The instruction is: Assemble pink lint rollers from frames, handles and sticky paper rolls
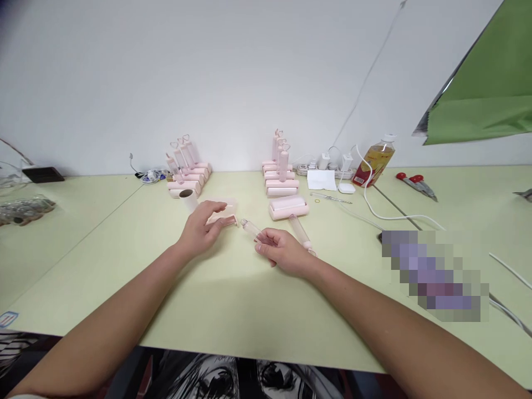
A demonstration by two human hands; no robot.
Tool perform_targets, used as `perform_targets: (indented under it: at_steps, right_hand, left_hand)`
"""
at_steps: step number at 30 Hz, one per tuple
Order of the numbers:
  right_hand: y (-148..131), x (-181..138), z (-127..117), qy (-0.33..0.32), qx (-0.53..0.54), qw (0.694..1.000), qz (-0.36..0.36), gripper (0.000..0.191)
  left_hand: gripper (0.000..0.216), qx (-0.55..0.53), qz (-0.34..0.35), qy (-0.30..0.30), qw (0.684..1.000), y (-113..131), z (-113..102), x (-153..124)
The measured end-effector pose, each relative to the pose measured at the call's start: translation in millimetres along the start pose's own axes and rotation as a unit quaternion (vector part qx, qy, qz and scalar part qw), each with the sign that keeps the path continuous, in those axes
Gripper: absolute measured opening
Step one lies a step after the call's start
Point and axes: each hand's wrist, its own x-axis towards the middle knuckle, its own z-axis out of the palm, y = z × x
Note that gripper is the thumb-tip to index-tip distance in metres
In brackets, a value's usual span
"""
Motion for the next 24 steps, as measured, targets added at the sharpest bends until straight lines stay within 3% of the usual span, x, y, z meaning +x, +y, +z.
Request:
perform_targets:
  at_steps: [5,11,24]
  right_hand:
    - [0,0,-1,-0.006,-0.017,1.000,0.014,0.032]
    - [0,1,-3,-0.016,-0.028,0.999,0.019,0.031]
    - [-1,-1,-3,-0.030,-0.015,0.999,0.016,0.031]
  left_hand:
    - [0.044,-0.007,0.061,-0.031,0.998,23,3,-6]
    - [0.033,-0.015,0.076,-0.095,0.992,29,8,-8]
    - [0.021,-0.066,0.052,-0.092,0.992,26,8,-6]
